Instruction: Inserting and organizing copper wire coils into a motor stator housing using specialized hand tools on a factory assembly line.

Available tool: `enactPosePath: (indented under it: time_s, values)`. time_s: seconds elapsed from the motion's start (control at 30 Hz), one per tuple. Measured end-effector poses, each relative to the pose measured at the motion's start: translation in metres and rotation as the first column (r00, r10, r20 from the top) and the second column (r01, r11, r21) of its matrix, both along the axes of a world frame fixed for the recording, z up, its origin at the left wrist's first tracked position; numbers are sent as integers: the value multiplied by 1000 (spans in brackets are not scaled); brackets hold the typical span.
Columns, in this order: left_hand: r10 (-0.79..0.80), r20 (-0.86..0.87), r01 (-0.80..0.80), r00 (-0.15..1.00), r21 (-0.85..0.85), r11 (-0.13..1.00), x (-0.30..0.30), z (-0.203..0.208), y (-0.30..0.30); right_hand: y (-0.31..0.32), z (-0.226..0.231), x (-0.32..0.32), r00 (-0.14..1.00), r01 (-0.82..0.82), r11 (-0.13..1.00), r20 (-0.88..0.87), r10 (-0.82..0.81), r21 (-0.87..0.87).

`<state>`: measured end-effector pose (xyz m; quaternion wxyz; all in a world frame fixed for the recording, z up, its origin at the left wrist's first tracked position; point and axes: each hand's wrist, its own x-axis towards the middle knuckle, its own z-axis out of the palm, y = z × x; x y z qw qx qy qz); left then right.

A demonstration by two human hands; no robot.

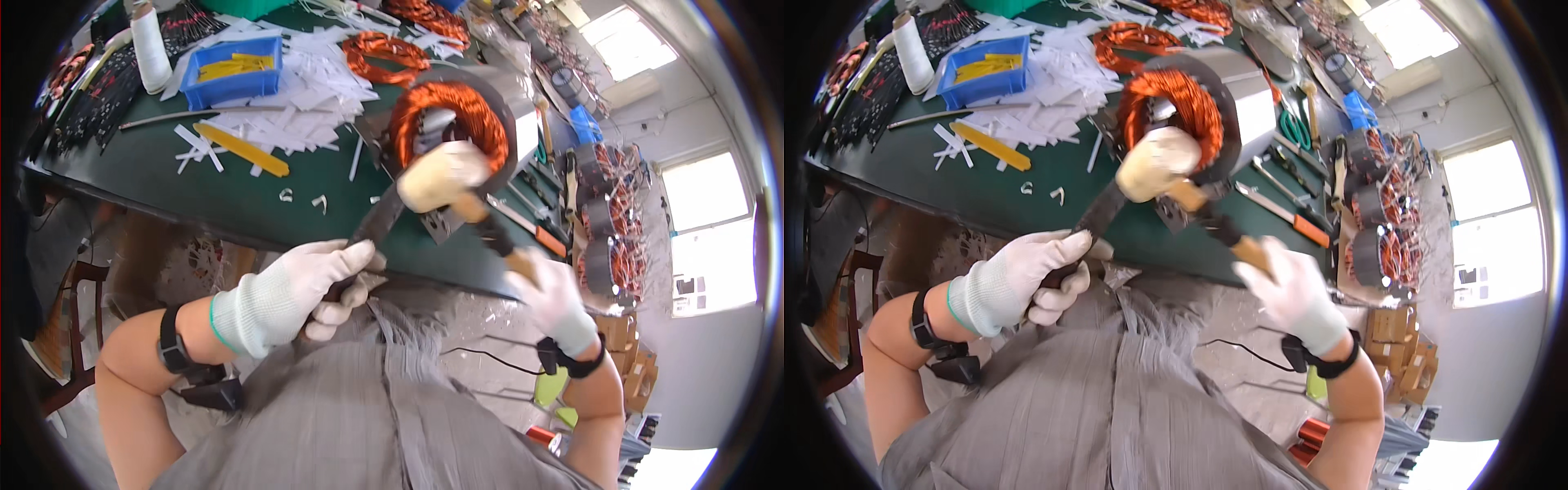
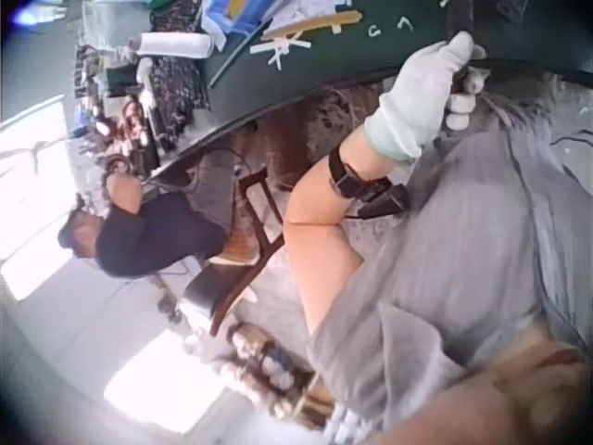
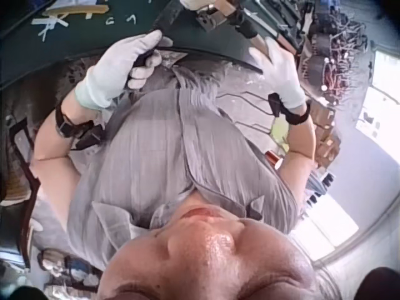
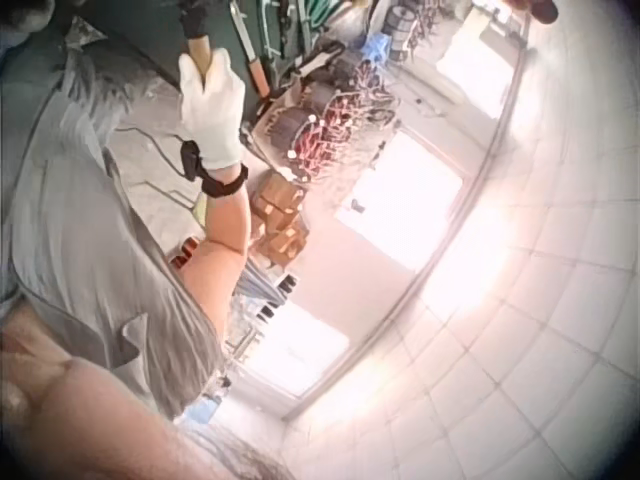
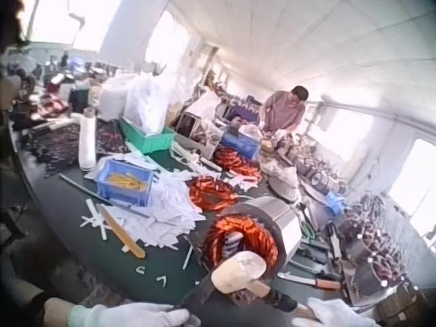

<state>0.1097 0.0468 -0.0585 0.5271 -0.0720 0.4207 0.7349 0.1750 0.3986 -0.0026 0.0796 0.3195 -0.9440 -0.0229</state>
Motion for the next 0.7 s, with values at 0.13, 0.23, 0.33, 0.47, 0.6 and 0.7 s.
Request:
enactPosePath:
  time_s: [0.13, 0.23, 0.33, 0.47, 0.6, 0.7]
  values:
    - [62, -188, -86, 980, -122, 989, 19, 0, -4, 24, 4, 6, 826, 552, 121, 520, -216, -825]
    - [206, -346, -268, 916, -143, 953, 7, 4, 4, -1, -19, -20, 695, 593, -224, 631, -345, -774]
    - [257, -379, -332, 889, -148, 932, -38, 5, 26, 10, -67, -49, 759, 620, -4, 602, -249, -784]
    - [398, -569, -596, 719, -212, 775, -67, -14, 101, -16, -101, -82, 809, 565, -232, 587, -33, -792]
    - [272, -647, -480, 712, -165, 862, -107, -30, 87, -85, -95, -59, 833, 500, -412, 553, -12, -762]
    - [-64, -617, -171, 784, -315, 934, -205, -26, 58, -126, -102, -15, 732, 653, -449, 660, 168, -610]
